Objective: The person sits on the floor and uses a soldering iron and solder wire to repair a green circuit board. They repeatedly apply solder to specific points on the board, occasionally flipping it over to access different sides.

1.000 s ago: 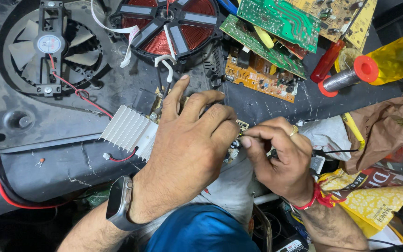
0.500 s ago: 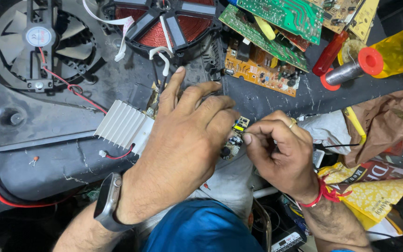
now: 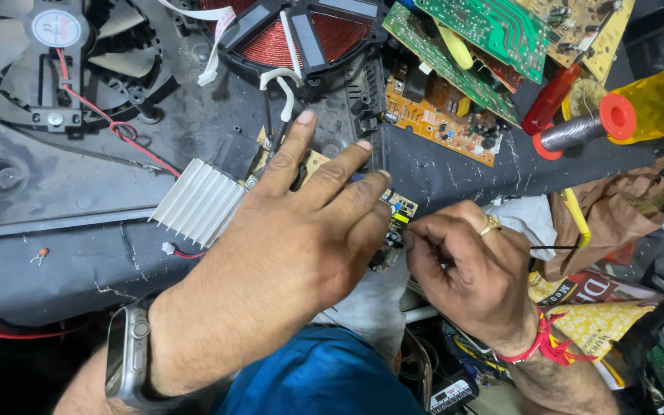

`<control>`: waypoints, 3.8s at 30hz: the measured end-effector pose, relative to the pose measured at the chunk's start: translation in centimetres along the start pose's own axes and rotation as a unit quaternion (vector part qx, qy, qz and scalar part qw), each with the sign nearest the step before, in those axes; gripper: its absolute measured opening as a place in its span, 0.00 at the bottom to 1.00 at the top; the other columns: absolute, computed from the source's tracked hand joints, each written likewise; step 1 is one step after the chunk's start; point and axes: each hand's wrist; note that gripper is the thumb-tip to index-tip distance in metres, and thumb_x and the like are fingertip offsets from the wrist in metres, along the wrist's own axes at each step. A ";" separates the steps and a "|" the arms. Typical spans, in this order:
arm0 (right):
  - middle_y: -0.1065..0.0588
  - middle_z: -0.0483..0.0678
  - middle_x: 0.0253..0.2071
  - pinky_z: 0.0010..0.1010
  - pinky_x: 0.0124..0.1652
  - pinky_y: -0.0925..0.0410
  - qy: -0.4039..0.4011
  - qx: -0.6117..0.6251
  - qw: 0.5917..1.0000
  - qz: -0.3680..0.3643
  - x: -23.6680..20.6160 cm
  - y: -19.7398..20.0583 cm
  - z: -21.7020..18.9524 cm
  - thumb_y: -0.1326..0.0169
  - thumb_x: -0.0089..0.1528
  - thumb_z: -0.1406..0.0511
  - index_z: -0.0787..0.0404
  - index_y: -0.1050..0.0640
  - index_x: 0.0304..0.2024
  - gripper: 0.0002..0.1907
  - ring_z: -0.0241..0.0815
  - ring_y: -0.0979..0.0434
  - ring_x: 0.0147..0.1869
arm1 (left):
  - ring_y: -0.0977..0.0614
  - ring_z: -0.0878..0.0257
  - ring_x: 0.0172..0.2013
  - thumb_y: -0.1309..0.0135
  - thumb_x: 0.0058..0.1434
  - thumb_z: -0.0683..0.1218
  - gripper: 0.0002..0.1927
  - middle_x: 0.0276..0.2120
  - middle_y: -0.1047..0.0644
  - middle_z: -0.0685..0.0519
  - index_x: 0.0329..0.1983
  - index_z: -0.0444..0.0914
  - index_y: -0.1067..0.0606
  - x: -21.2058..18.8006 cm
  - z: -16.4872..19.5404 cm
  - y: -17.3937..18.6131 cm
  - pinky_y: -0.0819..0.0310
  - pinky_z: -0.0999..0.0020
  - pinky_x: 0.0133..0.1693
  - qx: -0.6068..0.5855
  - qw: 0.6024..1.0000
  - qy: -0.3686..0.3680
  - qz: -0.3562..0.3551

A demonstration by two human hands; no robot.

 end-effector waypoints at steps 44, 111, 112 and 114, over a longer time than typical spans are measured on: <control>0.24 0.45 0.31 0.33 0.26 0.33 0.001 -0.154 0.973 -0.173 3.7 1.4 -4.1 0.37 0.60 0.69 0.62 0.21 0.35 0.04 0.40 0.22 0.26 | 0.21 0.60 0.49 0.40 0.61 0.43 0.08 0.49 0.19 0.52 0.44 0.40 0.19 -10.2 3.0 -8.6 0.39 0.62 0.46 0.085 0.938 0.002 0.337; 0.30 0.47 0.43 0.22 0.41 0.30 -0.154 0.323 0.910 0.209 -3.2 -3.4 0.7 0.51 0.73 0.71 0.65 0.30 0.48 0.04 0.32 0.27 0.41 | 0.17 0.51 0.40 0.45 0.58 0.43 0.10 0.37 0.19 0.52 0.43 0.40 0.20 0.1 -1.8 5.2 0.27 0.54 0.40 0.177 0.983 -0.003 -0.052; 0.30 0.46 0.44 0.22 0.42 0.30 -0.158 0.370 0.888 0.224 -3.1 -3.6 0.9 0.51 0.73 0.70 0.65 0.31 0.48 0.04 0.31 0.27 0.42 | 0.18 0.49 0.41 0.45 0.57 0.41 0.11 0.38 0.19 0.51 0.43 0.39 0.20 1.1 -3.4 5.8 0.26 0.54 0.41 0.115 0.992 -0.004 -0.042; 0.31 0.46 0.43 0.23 0.41 0.30 -0.154 0.383 0.884 0.221 -3.1 -3.8 1.3 0.51 0.73 0.70 0.65 0.31 0.48 0.04 0.31 0.27 0.41 | 0.18 0.45 0.43 0.47 0.53 0.37 0.15 0.41 0.18 0.48 0.44 0.36 0.21 3.0 -6.3 6.1 0.26 0.54 0.42 -0.015 1.000 -0.007 -0.024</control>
Point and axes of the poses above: each hand's wrist, its own x-axis towards the middle knuckle, its own y-axis out of the back of the hand, z = x × y
